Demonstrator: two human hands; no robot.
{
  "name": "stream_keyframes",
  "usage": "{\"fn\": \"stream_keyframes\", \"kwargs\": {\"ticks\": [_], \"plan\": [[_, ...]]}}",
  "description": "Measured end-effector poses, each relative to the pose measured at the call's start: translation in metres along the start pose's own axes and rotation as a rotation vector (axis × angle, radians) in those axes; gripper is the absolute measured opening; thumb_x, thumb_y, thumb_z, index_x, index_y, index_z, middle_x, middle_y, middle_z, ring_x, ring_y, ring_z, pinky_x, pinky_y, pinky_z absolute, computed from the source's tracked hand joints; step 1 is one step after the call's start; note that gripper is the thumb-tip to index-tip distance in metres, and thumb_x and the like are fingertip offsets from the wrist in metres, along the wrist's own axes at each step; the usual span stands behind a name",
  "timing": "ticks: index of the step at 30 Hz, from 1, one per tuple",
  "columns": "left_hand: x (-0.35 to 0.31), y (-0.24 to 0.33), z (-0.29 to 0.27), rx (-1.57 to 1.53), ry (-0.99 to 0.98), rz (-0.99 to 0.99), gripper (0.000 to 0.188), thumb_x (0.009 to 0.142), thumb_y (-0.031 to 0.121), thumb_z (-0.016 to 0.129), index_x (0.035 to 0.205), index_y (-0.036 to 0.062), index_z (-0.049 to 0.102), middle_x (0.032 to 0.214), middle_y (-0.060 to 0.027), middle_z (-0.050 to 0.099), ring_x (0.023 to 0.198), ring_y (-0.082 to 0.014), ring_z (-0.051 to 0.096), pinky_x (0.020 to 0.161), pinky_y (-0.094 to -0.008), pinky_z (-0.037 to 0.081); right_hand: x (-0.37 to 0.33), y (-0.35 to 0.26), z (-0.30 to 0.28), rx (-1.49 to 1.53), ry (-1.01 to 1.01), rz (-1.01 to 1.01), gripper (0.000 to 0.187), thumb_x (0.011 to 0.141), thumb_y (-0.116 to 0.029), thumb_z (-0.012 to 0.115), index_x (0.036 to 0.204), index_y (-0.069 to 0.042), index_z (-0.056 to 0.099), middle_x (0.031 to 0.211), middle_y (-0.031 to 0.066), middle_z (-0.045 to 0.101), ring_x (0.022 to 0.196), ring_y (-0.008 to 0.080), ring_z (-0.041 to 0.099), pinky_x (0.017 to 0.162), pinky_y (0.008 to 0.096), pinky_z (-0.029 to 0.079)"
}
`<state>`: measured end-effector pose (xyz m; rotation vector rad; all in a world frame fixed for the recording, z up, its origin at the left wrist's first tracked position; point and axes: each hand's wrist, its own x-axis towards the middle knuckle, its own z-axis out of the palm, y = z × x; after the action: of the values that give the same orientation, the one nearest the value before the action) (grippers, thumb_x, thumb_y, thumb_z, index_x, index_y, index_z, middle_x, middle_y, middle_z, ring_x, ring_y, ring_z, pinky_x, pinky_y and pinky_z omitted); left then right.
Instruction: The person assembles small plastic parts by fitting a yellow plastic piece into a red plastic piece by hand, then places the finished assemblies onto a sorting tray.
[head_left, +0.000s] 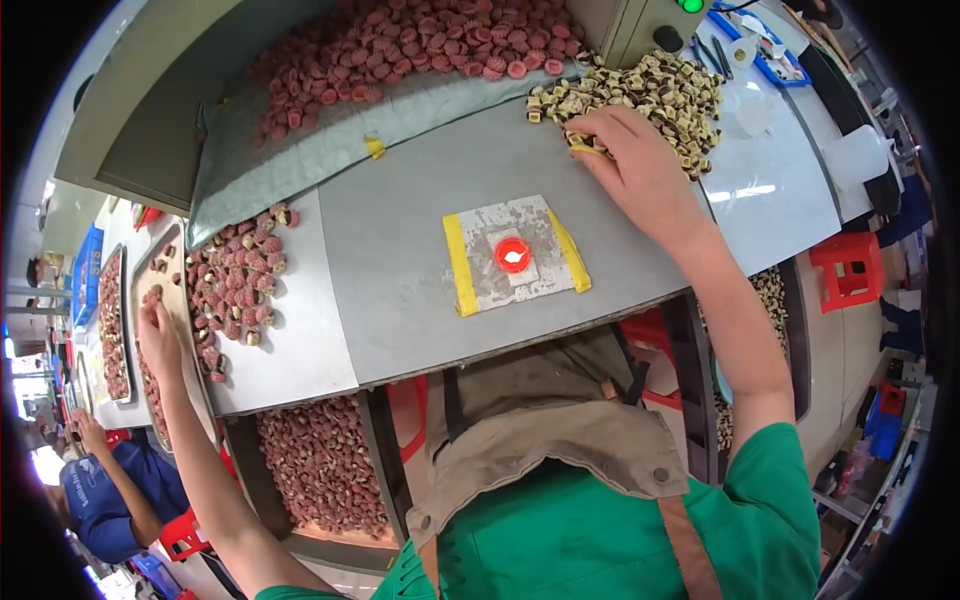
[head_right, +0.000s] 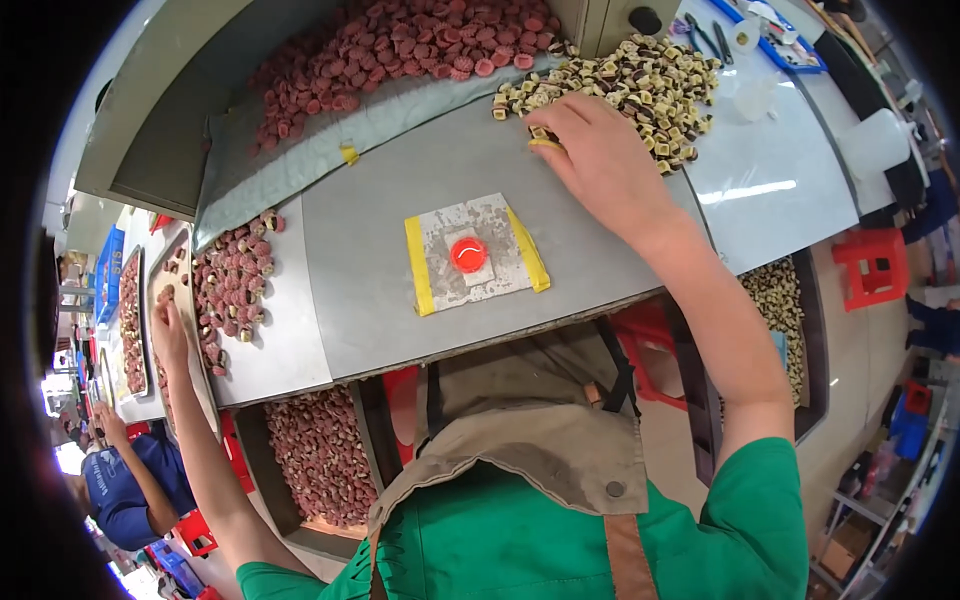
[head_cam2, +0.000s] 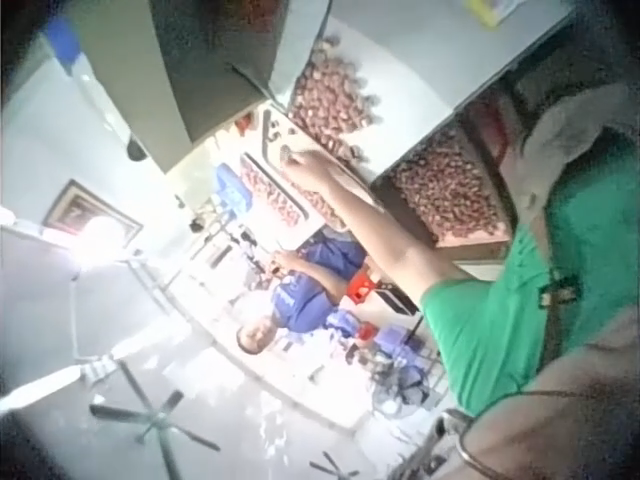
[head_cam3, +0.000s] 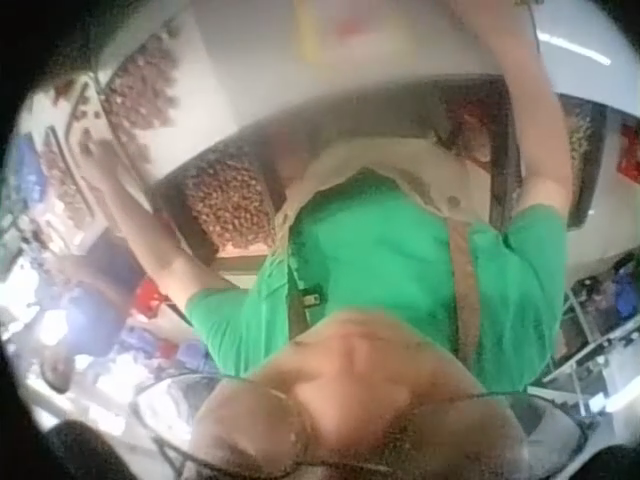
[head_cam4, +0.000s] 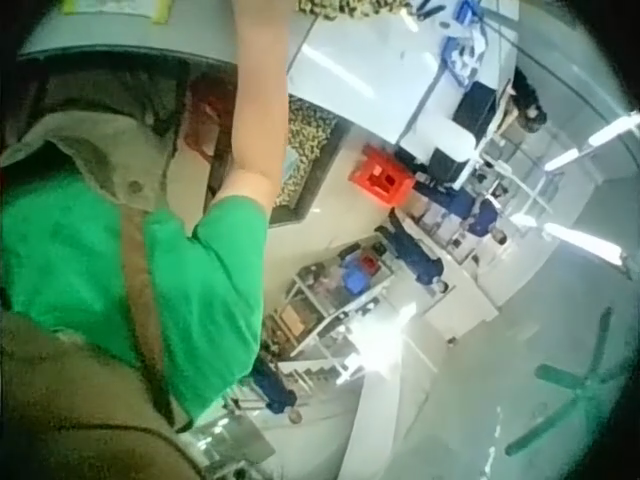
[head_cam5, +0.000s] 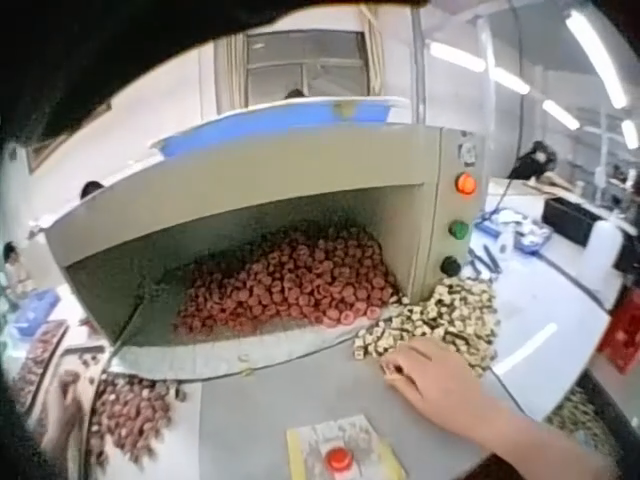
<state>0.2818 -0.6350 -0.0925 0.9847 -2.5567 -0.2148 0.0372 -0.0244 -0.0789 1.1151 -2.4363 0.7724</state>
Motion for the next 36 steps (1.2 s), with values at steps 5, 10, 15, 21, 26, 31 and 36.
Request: {"fn": "stream_keyframes", "kwargs": {"ticks": [5, 10, 15, 21, 26, 31, 36], "plan": [[-0.008, 0.051, 0.004, 0.585, 0.127, -0.256, 0.039, 0.089, 0.025, 0.052, 0.127, 0.0148, 0.052, 0.125, -0.0176, 0.052, 0.113, -0.0322, 0.052, 0.097, -0.0411, 0.041, 0.008, 0.004, 0.007, -0.164, -0.02, -0.049, 0.014, 0.079, -0.011, 0.064, 0.091, -0.006, 0.058, 0.094, 0.008, 0.057, 0.09, 0.0287, 0.054, 0.08, 0.0387, 0.045], [-0.014, 0.215, 0.029, -0.314, 0.108, 0.466, 0.029, 0.083, 0.008, 0.057, 0.111, 0.0034, 0.061, 0.109, -0.0143, 0.062, 0.106, -0.0271, 0.057, 0.094, -0.0361, 0.042, 0.006, -0.015, 0.002, -0.207, -0.077, -0.094, 0.015, 0.078, -0.007, 0.063, 0.092, -0.006, 0.058, 0.095, 0.0085, 0.056, 0.089, 0.0296, 0.054, 0.079, 0.0394, 0.044], [-0.026, 0.345, 0.084, -0.531, -0.059, 0.58, 0.024, 0.082, 0.017, 0.061, 0.103, 0.0073, 0.065, 0.099, -0.0168, 0.063, 0.094, -0.0356, 0.059, 0.082, -0.0414, 0.048, 0.001, -0.047, -0.022, 0.032, -0.255, 0.083, 0.023, 0.077, -0.001, 0.06, 0.098, -0.003, 0.053, 0.095, 0.0122, 0.056, 0.091, 0.031, 0.056, 0.077, 0.0387, 0.045], [-0.007, 0.356, 0.121, -0.387, -0.05, 0.592, 0.022, 0.083, 0.021, 0.061, 0.101, 0.0106, 0.067, 0.094, -0.018, 0.064, 0.091, -0.0365, 0.06, 0.078, -0.0439, 0.05, -0.011, -0.037, -0.026, 0.027, -0.456, 0.112, 0.028, 0.076, -0.002, 0.064, 0.101, -0.004, 0.053, 0.093, 0.0124, 0.059, 0.09, 0.0294, 0.056, 0.079, 0.0376, 0.046], [-0.018, 0.341, 0.114, -0.308, 0.181, 0.755, 0.02, 0.088, 0.021, 0.058, 0.103, 0.0096, 0.064, 0.101, -0.0149, 0.059, 0.089, -0.0351, 0.059, 0.076, -0.0435, 0.049, -0.037, -0.018, 0.001, 0.083, -0.154, -0.076, 0.03, 0.077, -0.007, 0.067, 0.105, -0.005, 0.056, 0.096, 0.0112, 0.06, 0.091, 0.0301, 0.056, 0.081, 0.0378, 0.046], [-0.035, 0.315, 0.088, -0.479, 0.161, 0.698, 0.019, 0.091, 0.011, 0.054, 0.107, 0.0023, 0.061, 0.103, -0.0157, 0.059, 0.092, -0.0337, 0.058, 0.079, -0.0376, 0.047, -0.042, -0.023, -0.011, 0.148, -0.124, 0.02, 0.033, 0.079, -0.005, 0.066, 0.111, -0.004, 0.056, 0.097, 0.0106, 0.06, 0.093, 0.0295, 0.057, 0.083, 0.0364, 0.046], [-0.049, 0.287, 0.079, -0.43, 0.075, 0.616, 0.022, 0.092, 0.011, 0.054, 0.111, 0.0014, 0.061, 0.103, -0.0154, 0.059, 0.093, -0.0317, 0.058, 0.081, -0.0358, 0.047, -0.037, -0.024, -0.021, 0.123, -0.262, 0.045, 0.026, 0.08, -0.006, 0.064, 0.105, -0.003, 0.059, 0.096, 0.011, 0.06, 0.092, 0.0281, 0.058, 0.081, 0.0351, 0.047]]}}
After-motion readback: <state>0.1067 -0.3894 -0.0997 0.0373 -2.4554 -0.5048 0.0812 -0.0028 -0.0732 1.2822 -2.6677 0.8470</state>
